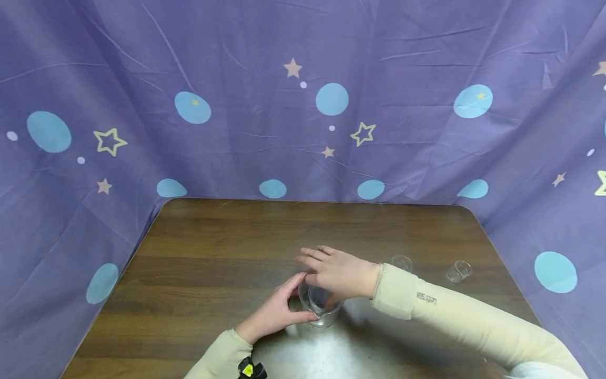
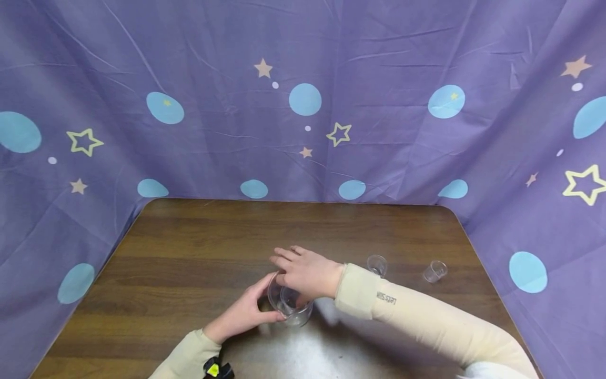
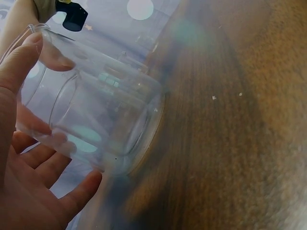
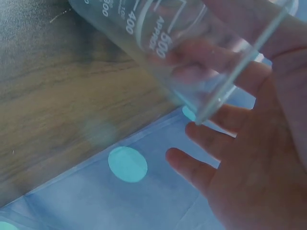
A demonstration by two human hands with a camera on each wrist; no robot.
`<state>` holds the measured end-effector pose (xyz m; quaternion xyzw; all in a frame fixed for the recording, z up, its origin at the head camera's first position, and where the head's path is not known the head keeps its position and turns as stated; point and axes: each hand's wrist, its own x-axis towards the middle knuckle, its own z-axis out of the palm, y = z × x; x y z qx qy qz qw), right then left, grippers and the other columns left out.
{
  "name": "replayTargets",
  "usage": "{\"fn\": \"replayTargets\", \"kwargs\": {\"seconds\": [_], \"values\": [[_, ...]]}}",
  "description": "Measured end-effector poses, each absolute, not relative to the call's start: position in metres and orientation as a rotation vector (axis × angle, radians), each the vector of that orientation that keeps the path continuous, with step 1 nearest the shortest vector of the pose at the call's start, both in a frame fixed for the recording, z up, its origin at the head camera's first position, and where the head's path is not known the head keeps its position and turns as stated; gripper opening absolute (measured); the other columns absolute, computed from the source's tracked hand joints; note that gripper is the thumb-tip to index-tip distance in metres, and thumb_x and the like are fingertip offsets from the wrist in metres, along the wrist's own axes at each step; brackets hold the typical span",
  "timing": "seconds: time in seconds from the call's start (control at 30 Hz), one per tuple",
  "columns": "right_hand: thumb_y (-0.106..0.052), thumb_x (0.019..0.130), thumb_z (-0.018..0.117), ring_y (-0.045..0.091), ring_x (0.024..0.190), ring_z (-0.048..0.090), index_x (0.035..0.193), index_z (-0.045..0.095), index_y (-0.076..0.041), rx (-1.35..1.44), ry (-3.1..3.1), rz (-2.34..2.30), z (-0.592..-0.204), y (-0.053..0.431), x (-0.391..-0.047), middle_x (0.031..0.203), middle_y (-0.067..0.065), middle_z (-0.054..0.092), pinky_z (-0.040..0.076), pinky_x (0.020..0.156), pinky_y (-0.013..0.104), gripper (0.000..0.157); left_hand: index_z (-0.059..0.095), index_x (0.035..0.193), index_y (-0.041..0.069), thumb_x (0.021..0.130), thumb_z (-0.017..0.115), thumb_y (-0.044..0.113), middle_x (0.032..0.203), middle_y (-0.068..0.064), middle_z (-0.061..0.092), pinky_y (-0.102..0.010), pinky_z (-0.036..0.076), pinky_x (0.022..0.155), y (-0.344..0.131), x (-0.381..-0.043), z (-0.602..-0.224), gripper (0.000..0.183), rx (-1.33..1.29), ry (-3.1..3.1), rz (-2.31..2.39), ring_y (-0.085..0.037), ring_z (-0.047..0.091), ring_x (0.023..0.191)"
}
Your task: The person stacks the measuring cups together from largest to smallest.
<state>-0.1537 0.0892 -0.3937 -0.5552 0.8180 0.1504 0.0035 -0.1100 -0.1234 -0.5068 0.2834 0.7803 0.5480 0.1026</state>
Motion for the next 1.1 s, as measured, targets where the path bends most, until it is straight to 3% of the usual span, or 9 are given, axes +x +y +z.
{"fn": "replayTargets", "kwargs": {"seconds": [0.33, 0.67, 0.83, 1.1], "values": [[-0.049, 0.083, 0.086, 0.033, 0.147, 0.044, 0.125, 0.072, -0.02, -1.765, 2.585, 0.259, -0.382, 0.105, -0.156, 0.153, 0.01, 0.054, 0.039, 0.12, 0.049, 0.053, 0.043, 0.156, 0.011, 0.085, 0.088, 0.025, 0.154, -0.008, 0.052, -0.039, 0.049, 0.11, -0.122, -0.112, -0.504, 0.086, 0.818, 2.324, 1.612, -0.027, 0.059, 0.129], [-0.047, 0.085, 0.085, 0.031, 0.14, 0.053, 0.135, 0.069, -0.021, -1.779, 2.6, 0.158, -0.373, 0.121, -0.153, 0.144, 0.009, 0.061, 0.045, 0.114, 0.048, 0.059, 0.042, 0.157, 0.01, 0.085, 0.088, 0.024, 0.157, -0.011, 0.051, -0.039, 0.051, 0.107, -0.123, -0.111, -0.509, 0.086, 0.893, 2.325, 1.628, -0.026, 0.054, 0.135], [-0.044, 0.086, 0.085, 0.029, 0.134, 0.057, 0.126, 0.072, -0.02, -1.774, 2.623, 0.133, -0.37, 0.13, -0.152, 0.142, 0.009, 0.062, 0.048, 0.112, 0.047, 0.049, 0.041, 0.156, 0.005, 0.084, 0.088, 0.023, 0.154, -0.018, 0.052, -0.038, 0.051, 0.108, -0.123, -0.111, -0.511, 0.088, 0.904, 2.318, 1.641, -0.029, 0.053, 0.138], [-0.042, 0.087, 0.084, 0.028, 0.128, 0.061, 0.118, 0.072, -0.019, -1.718, 2.645, 0.046, -0.362, 0.144, -0.153, 0.136, 0.008, 0.066, 0.05, 0.109, 0.047, 0.041, 0.04, 0.158, 0.011, 0.085, 0.088, 0.025, 0.155, -0.013, 0.052, -0.037, 0.049, 0.109, -0.124, -0.113, -0.505, 0.089, 0.886, 2.309, 1.614, -0.029, 0.052, 0.138]]}}
